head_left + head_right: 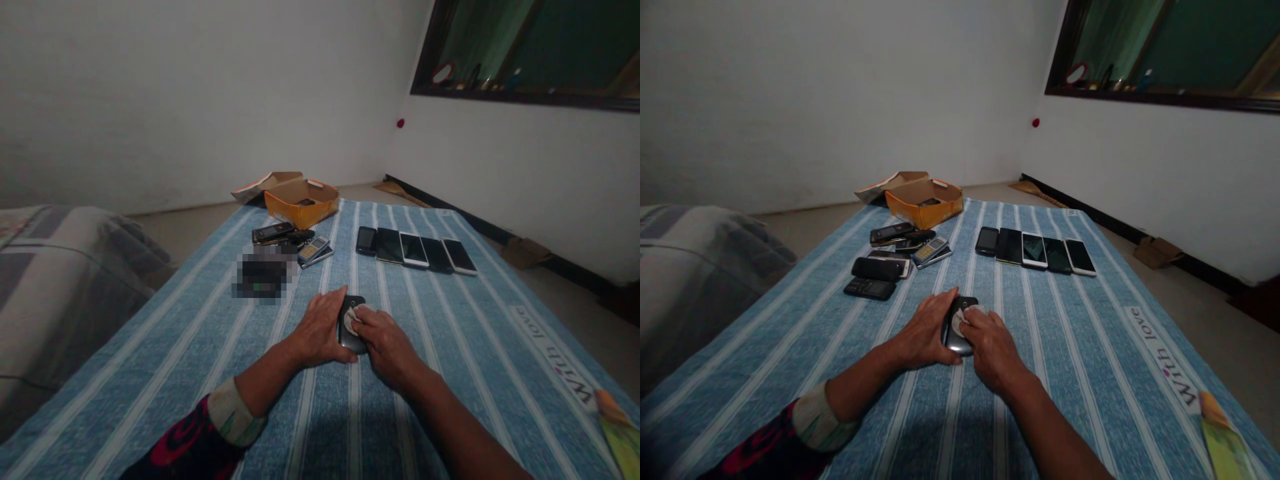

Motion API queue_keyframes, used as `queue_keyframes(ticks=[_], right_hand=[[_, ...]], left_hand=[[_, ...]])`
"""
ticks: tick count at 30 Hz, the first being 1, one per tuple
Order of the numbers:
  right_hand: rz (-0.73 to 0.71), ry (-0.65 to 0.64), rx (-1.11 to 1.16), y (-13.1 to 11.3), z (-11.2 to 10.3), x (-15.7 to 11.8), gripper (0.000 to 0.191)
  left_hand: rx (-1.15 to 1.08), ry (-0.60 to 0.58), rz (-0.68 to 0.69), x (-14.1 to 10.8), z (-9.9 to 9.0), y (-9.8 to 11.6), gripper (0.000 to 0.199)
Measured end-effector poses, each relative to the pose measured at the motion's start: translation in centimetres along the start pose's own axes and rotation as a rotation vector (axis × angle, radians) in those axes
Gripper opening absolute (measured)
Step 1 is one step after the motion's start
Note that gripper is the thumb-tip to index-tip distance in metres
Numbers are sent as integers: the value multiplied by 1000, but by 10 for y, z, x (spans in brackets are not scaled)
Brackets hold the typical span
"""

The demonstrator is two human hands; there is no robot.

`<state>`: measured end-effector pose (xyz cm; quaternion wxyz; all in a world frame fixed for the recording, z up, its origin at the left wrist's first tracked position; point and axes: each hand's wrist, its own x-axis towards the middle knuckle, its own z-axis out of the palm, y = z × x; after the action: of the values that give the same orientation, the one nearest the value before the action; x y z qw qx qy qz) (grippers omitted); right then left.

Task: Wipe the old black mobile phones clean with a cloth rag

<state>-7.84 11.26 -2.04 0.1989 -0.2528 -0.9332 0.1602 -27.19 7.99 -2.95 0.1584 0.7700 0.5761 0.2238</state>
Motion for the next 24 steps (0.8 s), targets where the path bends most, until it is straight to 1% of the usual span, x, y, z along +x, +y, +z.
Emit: queue_keyframes(ticks=[3,6,8,11,14,17,20,22,24], right_hand=[[8,-13,-51,-6,7,-15,38],[54,-20,-137,-15,17,-25,45],[89,-21,-173,-20,20,-23,48],[142,-24,-184,-23,20,-9,50],[164,-9,-170,-22,18,-2,49],[144,4,-151,-21,19,-13,46],[119,8,-171,-18,23,-26,52],[116,14,-178,-15,24,-25,51],[126,28,-169,-9,24,-18,47]], left_hand=[[1,-6,-1,0,0,0,130],[11,-2,0,0,1,0,127],[16,8,8,0,2,0,125],[17,3,3,-1,1,1,127],[10,0,0,-1,0,3,129],[12,-3,-5,0,-1,4,130],[16,-14,-15,1,-1,4,129],[15,-19,-13,2,0,4,129],[11,-27,-6,2,0,3,130]])
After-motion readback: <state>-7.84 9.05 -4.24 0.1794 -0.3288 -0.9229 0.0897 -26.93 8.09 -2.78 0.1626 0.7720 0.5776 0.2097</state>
